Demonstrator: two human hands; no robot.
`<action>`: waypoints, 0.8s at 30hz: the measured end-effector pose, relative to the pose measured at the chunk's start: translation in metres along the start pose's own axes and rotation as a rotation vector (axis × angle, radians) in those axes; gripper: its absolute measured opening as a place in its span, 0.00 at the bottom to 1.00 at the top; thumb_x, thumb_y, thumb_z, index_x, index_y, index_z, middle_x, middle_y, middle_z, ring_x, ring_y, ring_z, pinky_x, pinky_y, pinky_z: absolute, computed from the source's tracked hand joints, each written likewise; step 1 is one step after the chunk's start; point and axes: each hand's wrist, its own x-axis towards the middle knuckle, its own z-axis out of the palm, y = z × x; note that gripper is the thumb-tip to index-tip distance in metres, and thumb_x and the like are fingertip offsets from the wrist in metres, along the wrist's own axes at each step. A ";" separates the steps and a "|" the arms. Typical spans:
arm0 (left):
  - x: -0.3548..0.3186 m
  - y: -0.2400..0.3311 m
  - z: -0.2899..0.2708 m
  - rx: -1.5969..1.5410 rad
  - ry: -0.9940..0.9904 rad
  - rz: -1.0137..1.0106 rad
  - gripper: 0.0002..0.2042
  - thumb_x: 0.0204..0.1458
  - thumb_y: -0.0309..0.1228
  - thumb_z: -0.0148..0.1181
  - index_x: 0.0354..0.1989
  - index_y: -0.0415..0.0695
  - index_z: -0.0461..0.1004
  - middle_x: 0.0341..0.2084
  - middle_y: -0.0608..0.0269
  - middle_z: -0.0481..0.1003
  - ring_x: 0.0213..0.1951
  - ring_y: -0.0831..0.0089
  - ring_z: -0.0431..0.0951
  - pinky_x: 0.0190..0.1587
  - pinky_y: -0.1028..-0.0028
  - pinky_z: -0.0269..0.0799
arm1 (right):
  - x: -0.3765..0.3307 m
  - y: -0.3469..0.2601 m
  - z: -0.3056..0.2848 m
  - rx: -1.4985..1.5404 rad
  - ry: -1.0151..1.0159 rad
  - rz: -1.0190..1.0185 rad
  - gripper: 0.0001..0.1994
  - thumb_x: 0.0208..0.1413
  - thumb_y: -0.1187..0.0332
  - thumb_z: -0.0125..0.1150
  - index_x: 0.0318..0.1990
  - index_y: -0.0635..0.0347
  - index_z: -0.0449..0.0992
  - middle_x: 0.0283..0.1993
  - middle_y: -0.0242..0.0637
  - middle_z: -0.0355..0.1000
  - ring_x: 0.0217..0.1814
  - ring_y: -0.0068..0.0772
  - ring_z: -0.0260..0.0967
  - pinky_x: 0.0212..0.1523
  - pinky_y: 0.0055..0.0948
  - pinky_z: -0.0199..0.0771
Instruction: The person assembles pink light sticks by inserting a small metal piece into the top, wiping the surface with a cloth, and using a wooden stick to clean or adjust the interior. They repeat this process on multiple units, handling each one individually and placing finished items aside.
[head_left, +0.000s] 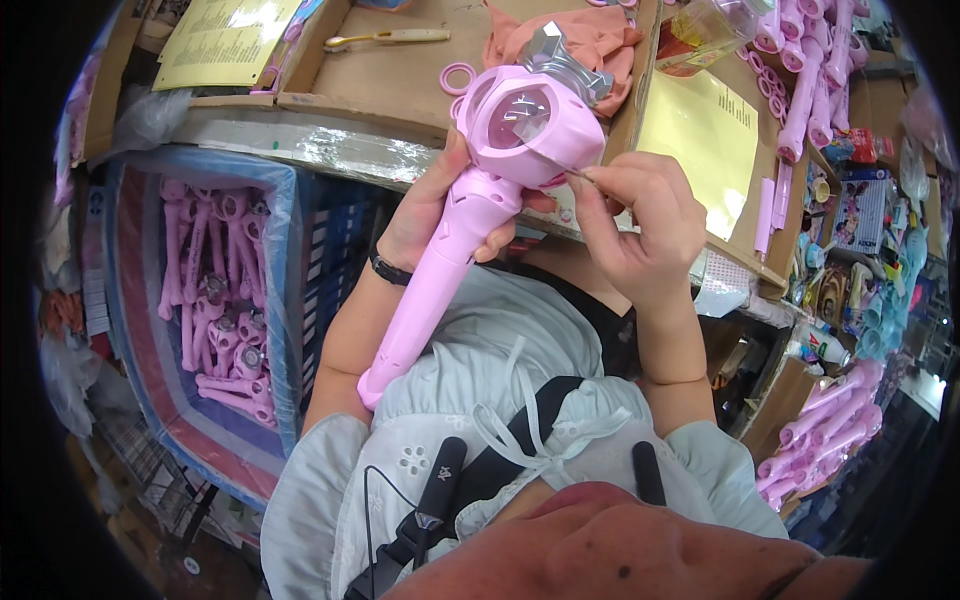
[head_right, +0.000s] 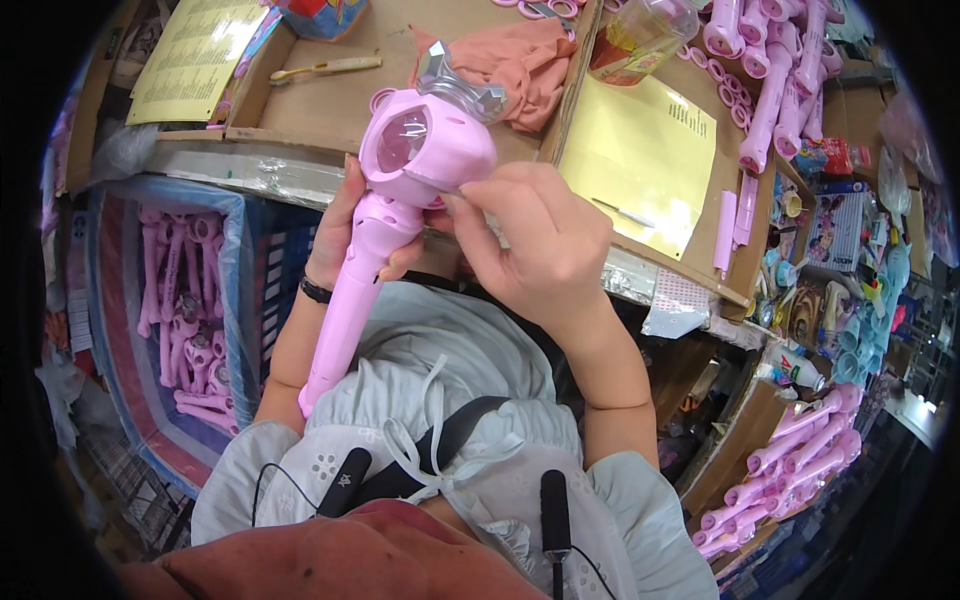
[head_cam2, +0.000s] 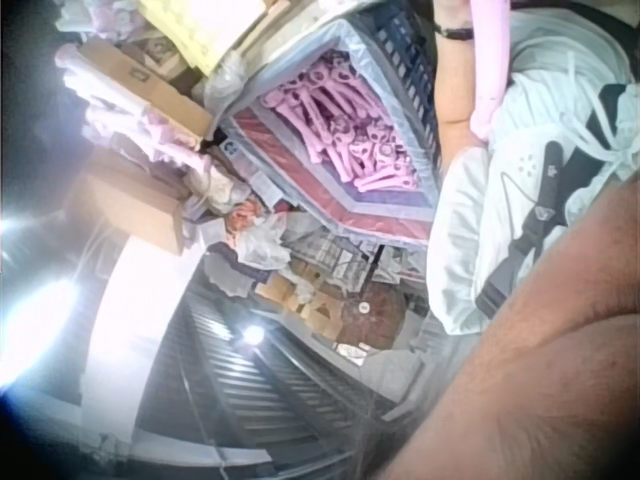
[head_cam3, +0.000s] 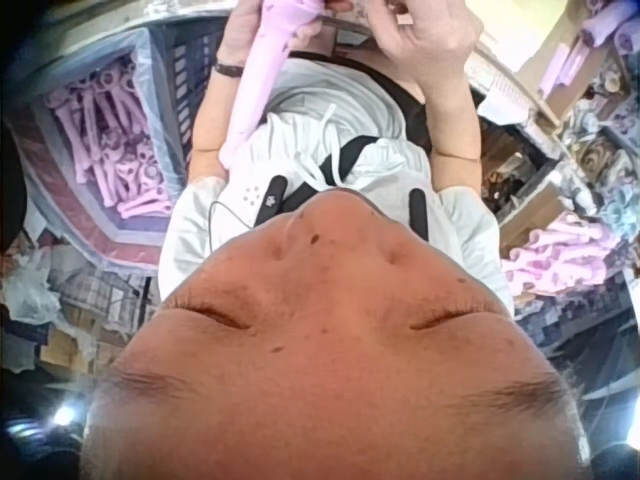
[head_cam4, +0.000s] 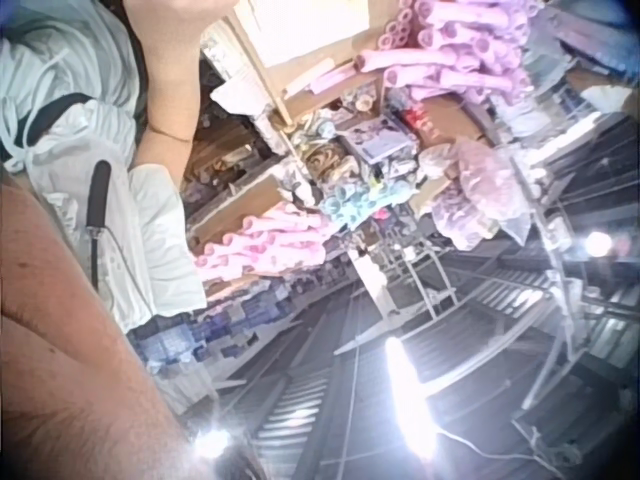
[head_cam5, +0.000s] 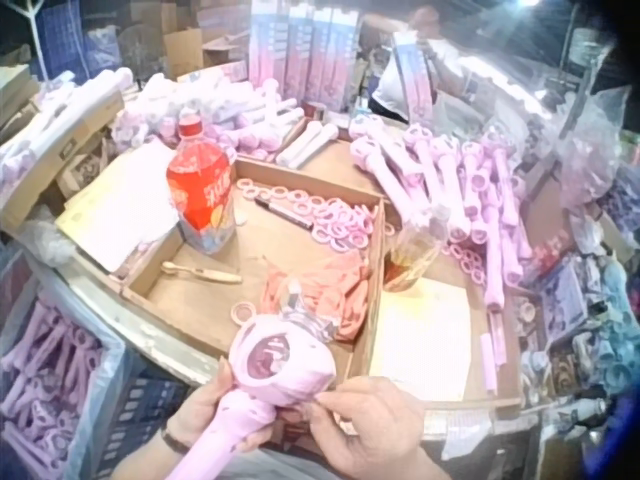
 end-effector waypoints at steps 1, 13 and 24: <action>0.000 0.000 -0.001 0.001 -0.011 0.010 0.38 0.55 0.62 0.36 0.60 0.37 0.56 0.39 0.32 0.71 0.16 0.67 0.72 0.12 0.79 0.66 | 0.000 0.000 -0.002 -0.027 0.005 0.069 0.07 0.42 0.81 0.66 0.29 0.64 0.74 0.26 0.33 0.69 0.21 0.18 0.62 0.17 0.17 0.57; 0.000 0.000 -0.001 0.009 -0.004 0.001 0.38 0.55 0.62 0.37 0.60 0.38 0.56 0.40 0.34 0.71 0.17 0.69 0.73 0.12 0.79 0.65 | -0.003 0.001 0.002 -0.018 0.050 0.017 0.09 0.39 0.79 0.68 0.28 0.61 0.74 0.26 0.36 0.71 0.22 0.29 0.68 0.17 0.24 0.67; 0.000 0.002 0.005 -0.005 0.014 -0.010 0.39 0.54 0.63 0.37 0.58 0.36 0.58 0.40 0.34 0.71 0.16 0.70 0.72 0.12 0.79 0.63 | 0.001 -0.002 -0.002 -0.097 0.124 0.203 0.08 0.40 0.77 0.68 0.27 0.60 0.74 0.24 0.35 0.70 0.22 0.30 0.67 0.19 0.25 0.68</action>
